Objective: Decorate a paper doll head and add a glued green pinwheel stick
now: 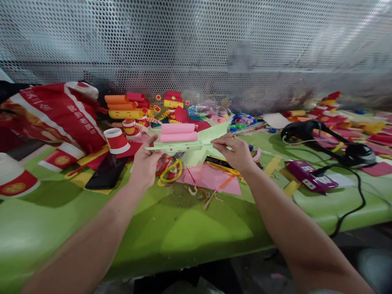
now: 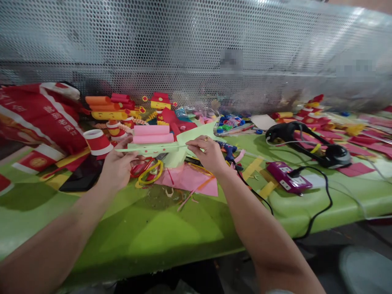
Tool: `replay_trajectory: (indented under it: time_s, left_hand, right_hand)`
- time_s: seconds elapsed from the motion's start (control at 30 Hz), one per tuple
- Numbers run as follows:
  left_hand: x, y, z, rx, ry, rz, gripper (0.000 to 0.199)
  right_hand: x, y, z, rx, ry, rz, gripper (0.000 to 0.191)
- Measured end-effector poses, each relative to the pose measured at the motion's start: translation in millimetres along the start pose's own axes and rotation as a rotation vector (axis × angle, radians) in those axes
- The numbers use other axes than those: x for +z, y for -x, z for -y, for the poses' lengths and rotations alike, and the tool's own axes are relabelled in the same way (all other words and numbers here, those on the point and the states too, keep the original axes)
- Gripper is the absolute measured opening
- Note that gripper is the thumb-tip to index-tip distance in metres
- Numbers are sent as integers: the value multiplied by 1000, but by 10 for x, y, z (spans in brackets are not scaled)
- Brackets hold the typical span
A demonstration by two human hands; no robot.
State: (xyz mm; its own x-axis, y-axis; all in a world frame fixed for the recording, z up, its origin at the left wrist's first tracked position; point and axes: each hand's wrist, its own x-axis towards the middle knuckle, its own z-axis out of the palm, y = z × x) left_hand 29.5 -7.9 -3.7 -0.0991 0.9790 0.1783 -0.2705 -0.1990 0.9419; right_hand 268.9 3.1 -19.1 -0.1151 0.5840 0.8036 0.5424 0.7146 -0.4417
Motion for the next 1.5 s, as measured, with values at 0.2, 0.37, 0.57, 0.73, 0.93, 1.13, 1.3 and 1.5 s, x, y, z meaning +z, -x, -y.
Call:
replay_trajectory:
  time_s: [0.2,0.37,0.57,0.73,0.93,1.13,1.3,1.5]
  left_hand:
    - [5,7,3,-10,16,65,47]
    - [7,14,8,-1,16,91,53]
    - [17,30,-7,-13,26,98,51]
    - [29,37,-12,-18,23,95,50]
    - [19,33,-7,-11,27,110,53]
    - [12,32,4,-2,15,137,52]
    - [16,35,-1,-8,17,137,52]
    - [19,38,-4,-18,14,141,53]
  right_hand:
    - [0,3,-11,41,8,17,16]
    - [1,4,6,70,4,49,17]
    - [4,6,-7,70,7,69,18]
    - [2,2,-7,55,22,71,18]
    - [2,-1,-6,76,37,84,18]
    - [-8,1,-9,83,85,93,19]
    - [-3,3,-13,80,111,98,19]
    - [-2,2,-6,91,116,112,19]
